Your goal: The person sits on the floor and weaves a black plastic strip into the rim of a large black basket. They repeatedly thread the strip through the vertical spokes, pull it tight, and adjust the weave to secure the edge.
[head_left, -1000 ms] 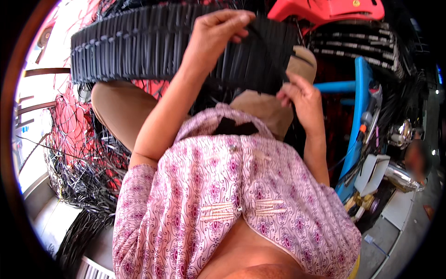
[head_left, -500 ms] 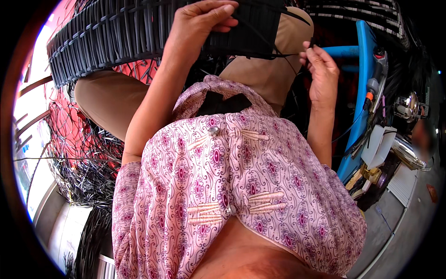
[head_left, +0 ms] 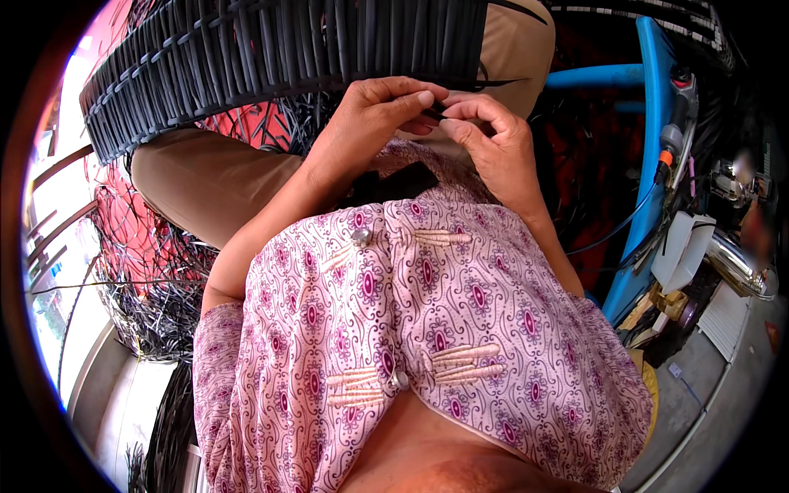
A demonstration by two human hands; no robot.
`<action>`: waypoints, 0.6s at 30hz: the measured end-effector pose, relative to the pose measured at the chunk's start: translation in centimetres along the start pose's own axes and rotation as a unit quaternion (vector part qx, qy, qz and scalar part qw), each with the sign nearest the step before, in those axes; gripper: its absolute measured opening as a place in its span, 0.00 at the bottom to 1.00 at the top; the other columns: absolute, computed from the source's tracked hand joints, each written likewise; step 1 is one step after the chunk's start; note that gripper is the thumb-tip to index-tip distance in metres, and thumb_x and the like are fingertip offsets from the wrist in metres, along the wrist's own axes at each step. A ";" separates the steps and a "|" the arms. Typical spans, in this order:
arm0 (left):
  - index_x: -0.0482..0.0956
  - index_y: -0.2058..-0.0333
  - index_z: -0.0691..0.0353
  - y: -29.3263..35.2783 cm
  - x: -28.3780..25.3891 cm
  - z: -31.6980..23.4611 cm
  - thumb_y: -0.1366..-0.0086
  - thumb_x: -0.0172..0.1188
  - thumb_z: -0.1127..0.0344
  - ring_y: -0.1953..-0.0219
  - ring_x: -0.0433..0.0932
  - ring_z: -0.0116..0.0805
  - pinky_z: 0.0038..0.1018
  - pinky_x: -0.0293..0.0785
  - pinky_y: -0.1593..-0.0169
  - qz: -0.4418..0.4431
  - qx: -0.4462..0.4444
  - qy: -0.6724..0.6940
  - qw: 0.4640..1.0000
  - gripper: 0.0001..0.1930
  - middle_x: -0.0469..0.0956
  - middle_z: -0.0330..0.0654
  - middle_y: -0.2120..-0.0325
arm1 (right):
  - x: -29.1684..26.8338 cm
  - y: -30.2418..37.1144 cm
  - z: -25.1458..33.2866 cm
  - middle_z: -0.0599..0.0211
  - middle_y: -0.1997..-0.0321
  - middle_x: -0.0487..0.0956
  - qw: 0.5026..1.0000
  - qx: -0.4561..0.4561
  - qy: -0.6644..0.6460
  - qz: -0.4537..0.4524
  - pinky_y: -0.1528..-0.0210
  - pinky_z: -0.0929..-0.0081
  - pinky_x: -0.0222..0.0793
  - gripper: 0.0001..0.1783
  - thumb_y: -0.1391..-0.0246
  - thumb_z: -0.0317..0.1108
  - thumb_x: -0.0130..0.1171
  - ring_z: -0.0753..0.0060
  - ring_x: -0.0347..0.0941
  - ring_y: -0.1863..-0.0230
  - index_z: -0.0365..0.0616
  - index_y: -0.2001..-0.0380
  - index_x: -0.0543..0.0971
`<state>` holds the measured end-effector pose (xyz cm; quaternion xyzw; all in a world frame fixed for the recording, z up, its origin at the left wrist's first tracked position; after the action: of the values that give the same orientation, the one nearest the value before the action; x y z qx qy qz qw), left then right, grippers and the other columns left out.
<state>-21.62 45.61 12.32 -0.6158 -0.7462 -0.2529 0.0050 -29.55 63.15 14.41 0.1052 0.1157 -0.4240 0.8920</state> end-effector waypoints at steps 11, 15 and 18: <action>0.82 0.50 0.69 0.3 0.3 0.8 0.28 0.59 0.64 0.60 0.79 0.23 0.22 0.76 0.54 0.017 0.087 -0.152 0.984 0.15 0.81 0.39 0.66 | 0.9 1.1 -1.9 0.67 0.68 0.85 0.998 0.061 0.000 -0.022 0.61 0.78 0.75 0.07 0.40 0.29 0.66 0.80 0.79 0.67 0.35 0.63 0.83; 0.84 0.54 0.68 0.7 0.6 0.5 0.33 0.64 0.70 0.67 0.79 0.25 0.25 0.74 0.63 -0.020 0.218 -0.348 0.911 0.12 0.77 0.40 0.73 | 0.6 1.0 -1.8 0.70 0.69 0.84 0.993 0.099 -0.053 -0.028 0.62 0.81 0.74 0.07 0.39 0.29 0.65 0.83 0.77 0.66 0.35 0.63 0.83; 0.85 0.55 0.68 0.8 0.7 0.3 0.33 0.63 0.70 0.69 0.80 0.27 0.25 0.75 0.65 -0.027 0.230 -0.379 0.896 0.10 0.78 0.41 0.71 | 0.5 1.1 -1.9 0.72 0.69 0.83 0.996 0.079 -0.033 -0.021 0.62 0.83 0.74 0.07 0.39 0.28 0.65 0.84 0.77 0.66 0.34 0.62 0.83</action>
<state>-20.93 46.50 12.56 -0.6264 -0.7453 0.1783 -0.1430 -28.62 64.06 12.54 0.1591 0.0545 -0.4538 0.8751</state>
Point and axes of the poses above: each hand's wrist, its own y-axis away from the middle knuckle, its own x-axis out of the palm, z = x × y, the point moved 1 cm from there along -y, towards the middle knuckle
